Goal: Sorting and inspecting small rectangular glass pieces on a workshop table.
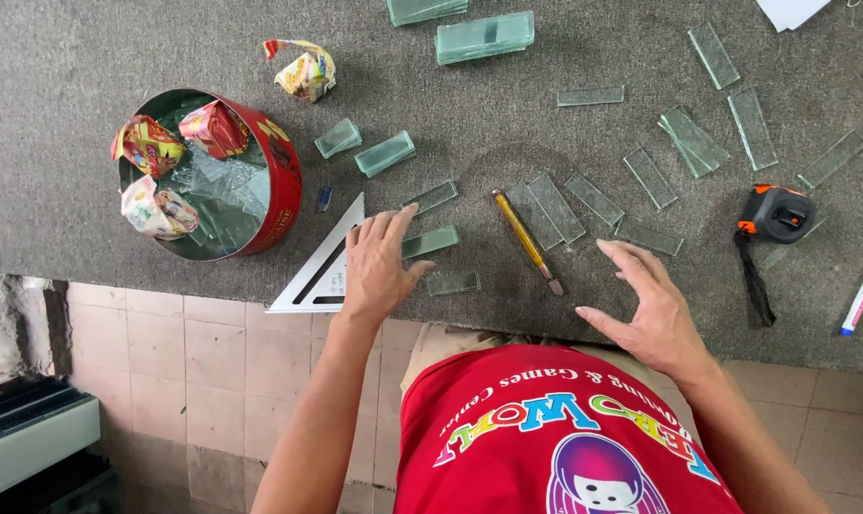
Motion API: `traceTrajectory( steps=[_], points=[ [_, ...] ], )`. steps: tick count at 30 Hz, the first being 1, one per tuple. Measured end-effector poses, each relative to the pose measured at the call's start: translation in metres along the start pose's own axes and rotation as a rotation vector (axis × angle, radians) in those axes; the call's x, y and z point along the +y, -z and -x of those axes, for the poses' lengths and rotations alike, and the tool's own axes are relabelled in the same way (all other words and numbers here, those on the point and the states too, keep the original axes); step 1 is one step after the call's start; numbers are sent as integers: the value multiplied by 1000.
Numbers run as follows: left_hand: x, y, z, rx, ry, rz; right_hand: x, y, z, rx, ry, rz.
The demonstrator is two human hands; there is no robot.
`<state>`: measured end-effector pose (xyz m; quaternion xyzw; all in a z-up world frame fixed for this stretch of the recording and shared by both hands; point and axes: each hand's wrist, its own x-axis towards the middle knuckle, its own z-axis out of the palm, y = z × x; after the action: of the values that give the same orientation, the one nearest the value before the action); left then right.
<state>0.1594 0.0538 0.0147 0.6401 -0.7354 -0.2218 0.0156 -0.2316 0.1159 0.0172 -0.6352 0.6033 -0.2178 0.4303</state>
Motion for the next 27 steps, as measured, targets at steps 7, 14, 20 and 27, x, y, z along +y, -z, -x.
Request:
traceTrajectory(
  steps=[7, 14, 20, 27],
  points=[
    [-51, -27, 25, 34, 121, 87, 5, -24, -23, 5, 90, -3],
    [-54, -58, 18, 155, 80, 161, -32, -90, -100, -155, 195, 11],
    [-65, -73, 12, 159, 53, 239, -49, -127, -139, -271, 271, 118],
    [-62, -64, 12, 139, 26, 340, -57, -136, -148, -342, 241, 176]
  ],
)
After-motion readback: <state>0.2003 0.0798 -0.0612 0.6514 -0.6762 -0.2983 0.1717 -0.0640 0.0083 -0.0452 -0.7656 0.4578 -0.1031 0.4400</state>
